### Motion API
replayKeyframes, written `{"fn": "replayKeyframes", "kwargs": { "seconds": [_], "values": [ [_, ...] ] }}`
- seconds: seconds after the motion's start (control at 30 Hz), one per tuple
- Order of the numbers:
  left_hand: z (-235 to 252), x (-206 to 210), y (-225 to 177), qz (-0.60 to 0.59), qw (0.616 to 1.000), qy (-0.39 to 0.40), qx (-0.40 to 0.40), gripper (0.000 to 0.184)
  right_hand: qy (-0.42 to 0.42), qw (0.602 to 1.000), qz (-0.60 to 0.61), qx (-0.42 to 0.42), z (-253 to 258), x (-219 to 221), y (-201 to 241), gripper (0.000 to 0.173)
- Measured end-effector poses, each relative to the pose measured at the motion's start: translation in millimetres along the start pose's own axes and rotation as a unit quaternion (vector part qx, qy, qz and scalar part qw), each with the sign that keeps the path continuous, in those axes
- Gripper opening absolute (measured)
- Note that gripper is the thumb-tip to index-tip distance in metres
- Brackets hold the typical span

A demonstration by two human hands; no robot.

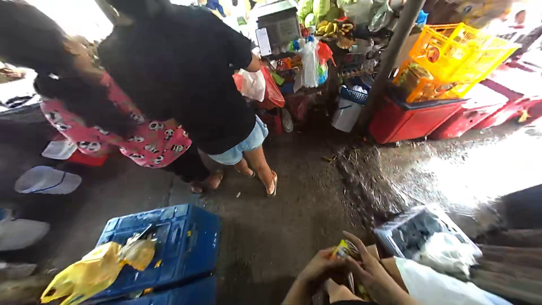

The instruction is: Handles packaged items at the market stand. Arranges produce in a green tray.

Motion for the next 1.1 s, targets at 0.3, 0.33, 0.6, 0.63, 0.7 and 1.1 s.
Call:
{"fn": "replayKeyframes", "kwargs": {
  "seconds": [0.3,0.33,0.6,0.63,0.7,1.1],
  "values": [
    [89,-75,-108,0.058,0.989,-0.135,-0.006,0.041,0.095,0.988,-0.113,0.045,162,-74,34,0.067],
    [86,-93,-123,0.04,0.983,-0.18,0.02,0.041,0.096,0.986,-0.132,0.042,185,-81,45,0.067],
    [75,-248,-218,-0.052,0.847,-0.516,0.116,0.043,0.204,0.918,-0.339,0.027,397,-111,118,0.07],
    [83,-270,-227,-0.069,0.827,-0.546,0.113,0.039,0.22,0.905,-0.364,0.031,428,-111,128,0.069],
    [103,-308,-255,-0.097,0.799,-0.586,0.093,0.036,0.24,0.888,-0.39,0.031,490,-109,153,0.068],
    [260,-366,-529,-0.029,0.848,-0.483,0.216,0.053,0.054,0.882,-0.446,-0.145,870,-124,343,0.06]
  ]
}}
Point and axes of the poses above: each hand's wrist, its own z-axis towards the middle knuckle, its own x-axis out of the palm, y = z × x, the point moved 4 cm from there along z, towards the middle knuckle, and after that the axes turned 1 degree about -x, right-handed, at the moved point
